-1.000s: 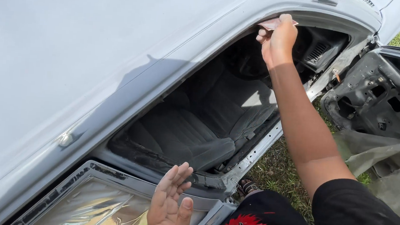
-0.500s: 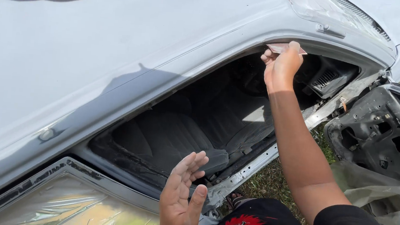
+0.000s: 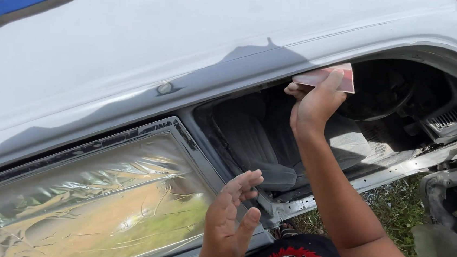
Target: The person sands the exterior metal frame of a car door using a sanding block. The task involves smoothing the surface around the door opening and the area near the headlight, with the car's hood and windshield covered by protective plastic.
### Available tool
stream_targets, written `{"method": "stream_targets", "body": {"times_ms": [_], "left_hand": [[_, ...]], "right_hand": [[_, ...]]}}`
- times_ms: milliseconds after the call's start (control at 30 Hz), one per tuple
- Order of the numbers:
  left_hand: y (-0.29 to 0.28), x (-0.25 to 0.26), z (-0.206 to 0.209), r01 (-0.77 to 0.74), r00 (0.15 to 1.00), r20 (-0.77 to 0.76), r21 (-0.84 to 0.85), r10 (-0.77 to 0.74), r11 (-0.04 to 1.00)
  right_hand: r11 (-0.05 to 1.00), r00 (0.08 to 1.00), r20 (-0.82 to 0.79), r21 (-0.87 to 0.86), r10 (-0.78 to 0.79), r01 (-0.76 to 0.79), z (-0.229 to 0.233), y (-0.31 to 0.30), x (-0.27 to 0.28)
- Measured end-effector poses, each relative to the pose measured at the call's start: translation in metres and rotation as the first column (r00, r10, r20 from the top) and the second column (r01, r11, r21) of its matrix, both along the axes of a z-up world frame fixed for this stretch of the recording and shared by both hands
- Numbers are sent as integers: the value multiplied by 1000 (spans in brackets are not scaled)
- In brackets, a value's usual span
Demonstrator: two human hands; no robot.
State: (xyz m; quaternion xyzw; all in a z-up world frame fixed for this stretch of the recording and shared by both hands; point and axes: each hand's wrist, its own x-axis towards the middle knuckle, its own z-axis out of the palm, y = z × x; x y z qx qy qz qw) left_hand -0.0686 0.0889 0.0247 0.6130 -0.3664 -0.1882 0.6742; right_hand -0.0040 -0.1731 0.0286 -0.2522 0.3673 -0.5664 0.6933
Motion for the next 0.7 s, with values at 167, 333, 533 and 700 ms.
{"method": "stream_targets", "body": {"times_ms": [167, 333, 533, 700], "left_hand": [[29, 20, 2, 12, 1000, 3, 7, -12, 1000], [54, 39, -11, 2, 1000, 26, 56, -4, 998], [49, 55, -37, -30, 963, 270, 150, -12, 988], [42, 64, -47, -17, 917, 394, 196, -63, 980]], "right_hand": [[987, 999, -23, -156, 42, -45, -11, 5, -2], [972, 978, -148, -157, 150, -172, -28, 35, -50], [693, 737, -614, -401, 282, -599, -64, 123, -75], [539, 788, -616, -660, 10, -523, -81, 159, -48]]}}
